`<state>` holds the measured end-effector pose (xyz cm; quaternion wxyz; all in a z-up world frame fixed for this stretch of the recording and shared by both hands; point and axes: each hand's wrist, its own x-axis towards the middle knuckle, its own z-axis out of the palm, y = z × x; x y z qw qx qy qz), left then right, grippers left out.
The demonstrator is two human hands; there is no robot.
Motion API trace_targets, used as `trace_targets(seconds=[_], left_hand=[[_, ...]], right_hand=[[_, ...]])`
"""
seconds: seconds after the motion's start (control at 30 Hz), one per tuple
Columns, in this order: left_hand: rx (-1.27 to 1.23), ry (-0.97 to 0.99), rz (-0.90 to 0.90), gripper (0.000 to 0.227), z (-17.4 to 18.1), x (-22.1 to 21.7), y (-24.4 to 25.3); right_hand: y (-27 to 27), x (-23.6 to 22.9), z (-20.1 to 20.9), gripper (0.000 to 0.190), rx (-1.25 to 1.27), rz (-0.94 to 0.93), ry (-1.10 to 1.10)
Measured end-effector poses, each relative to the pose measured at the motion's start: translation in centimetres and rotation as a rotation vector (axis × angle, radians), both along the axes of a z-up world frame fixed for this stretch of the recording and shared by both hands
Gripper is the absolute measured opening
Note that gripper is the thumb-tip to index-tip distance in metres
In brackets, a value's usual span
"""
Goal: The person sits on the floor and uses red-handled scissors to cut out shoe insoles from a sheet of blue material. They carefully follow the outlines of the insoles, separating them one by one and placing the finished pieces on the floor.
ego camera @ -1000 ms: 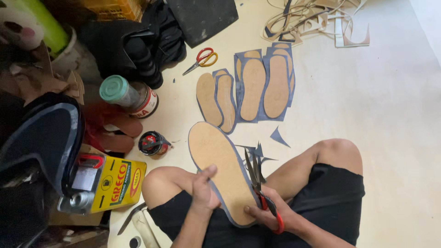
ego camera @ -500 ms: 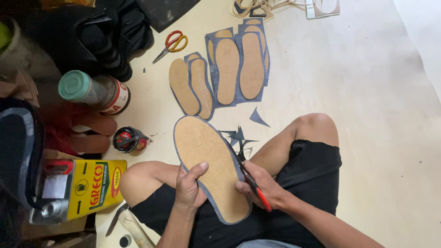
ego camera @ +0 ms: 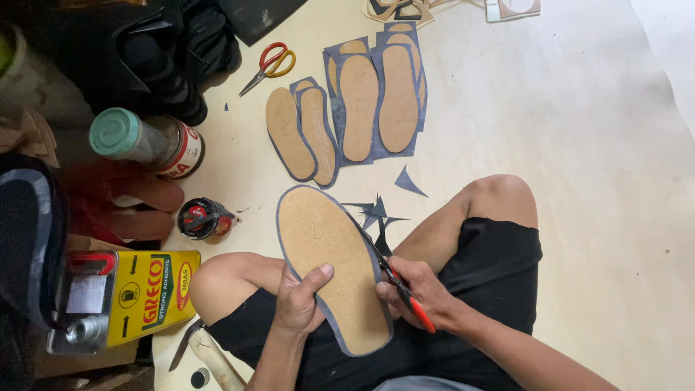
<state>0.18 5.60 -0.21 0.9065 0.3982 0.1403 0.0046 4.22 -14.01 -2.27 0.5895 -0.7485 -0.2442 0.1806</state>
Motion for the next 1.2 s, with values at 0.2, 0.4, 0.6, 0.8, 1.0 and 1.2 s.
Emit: trace_targets(seconds=[0.2,0.4,0.6,0.8,1.0,1.2], left_hand=[[0.025,-0.033,-0.024,0.049,0.4,-0.5,-0.4],[0.090,-0.052,0.021,0.041,2.0,0.1,0.4],[0.165,0.001,-0.037,0.042,2.3,-0.1,-0.8],[0.227,0.006,-0.075,0.047,2.9,-0.3,-0.3],[0.278,-0.001,-0.109,0.047,2.4,-0.5,-0.6],[0.293,0.018,-0.217,0.050,3.2,-0.9,0.1]], right_hand=[[-0.1,-0.1,0.5,0.047,0.009,0.004,-0.045],[0.0,-0.4,1.1,0.042,0.071,-0.006,-0.052],[0.0,0.9,1.4,0.054,-0.055,0.033,-0.068],[-0.5,0.8,1.7,0.049,0.054,0.047,-0.099],[-0.7,1.2,1.5,0.047,0.013,0.038,-0.120],[-0.7,1.6,2.9,0.046,0.004,0.087,-0.119]])
